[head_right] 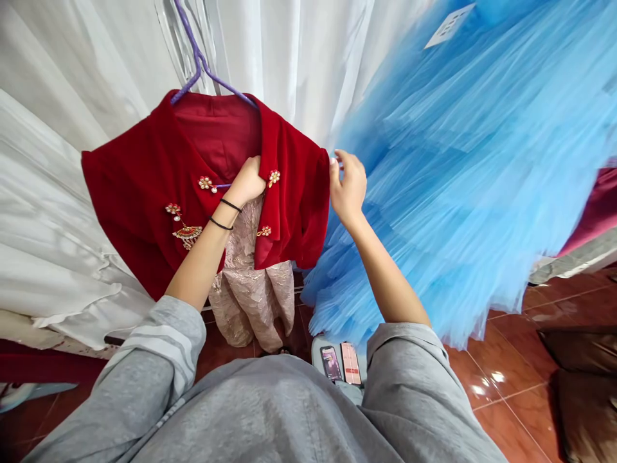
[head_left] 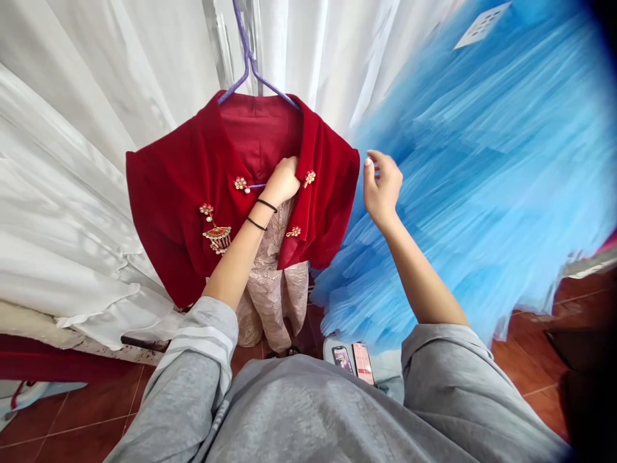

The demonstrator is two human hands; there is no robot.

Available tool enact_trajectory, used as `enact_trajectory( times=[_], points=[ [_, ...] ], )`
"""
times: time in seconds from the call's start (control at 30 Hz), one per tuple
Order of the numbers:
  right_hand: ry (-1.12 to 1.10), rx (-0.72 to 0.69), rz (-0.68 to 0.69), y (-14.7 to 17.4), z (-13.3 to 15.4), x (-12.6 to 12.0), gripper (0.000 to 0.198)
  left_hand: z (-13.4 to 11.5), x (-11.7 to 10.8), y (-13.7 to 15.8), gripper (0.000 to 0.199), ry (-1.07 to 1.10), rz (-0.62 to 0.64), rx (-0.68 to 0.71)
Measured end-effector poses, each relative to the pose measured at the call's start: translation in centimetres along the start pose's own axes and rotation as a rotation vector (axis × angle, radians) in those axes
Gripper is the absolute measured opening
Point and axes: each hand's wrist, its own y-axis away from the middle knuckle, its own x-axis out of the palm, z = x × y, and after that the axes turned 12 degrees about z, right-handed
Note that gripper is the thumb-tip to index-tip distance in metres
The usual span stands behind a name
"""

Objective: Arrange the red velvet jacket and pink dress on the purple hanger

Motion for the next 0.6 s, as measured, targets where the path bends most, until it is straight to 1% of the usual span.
enact_trajectory(
  times=[0.03, 0.07, 0.17, 0.27, 0.37, 0.43, 0.53, 0.6],
  points=[
    [0.013, -0.008, -0.046, 0.4, 1.1, -0.3, 0.062, 0.0, 0.1, -0.1, 0.015, -0.003, -0.005, 0.003],
    [0.022, -0.011, -0.061, 0.8, 2.3, -0.3, 0.06, 0.0, 0.1, -0.1, 0.016, -0.007, -0.006, 0.007],
    [0.03, -0.017, 0.019, 1.3, 5.9, 0.7, 0.055, 0.2, 0.3, -0.4, 0.015, 0.003, 0.005, 0.031],
    [0.018, -0.034, 0.093, 0.8, 8.3, 2.6, 0.055, 1.0, 0.4, -0.7, 0.014, 0.038, -0.008, 0.1],
    [-0.022, -0.051, 0.151, -0.1, 9.0, 3.9, 0.053, 2.0, 0.5, -1.1, 0.016, 0.053, -0.036, 0.156],
    [-0.048, -0.07, 0.161, -0.5, 9.1, 4.1, 0.053, 2.4, 0.6, -1.4, 0.016, 0.062, -0.031, 0.152],
    [-0.091, -0.111, 0.096, -0.5, 9.3, 4.0, 0.056, 2.8, 1.1, -2.0, 0.017, 0.078, 0.002, 0.12],
    [-0.119, -0.135, 0.048, -0.5, 9.5, 3.9, 0.055, 3.2, 1.5, -2.4, 0.019, 0.094, 0.016, 0.127]
  ],
)
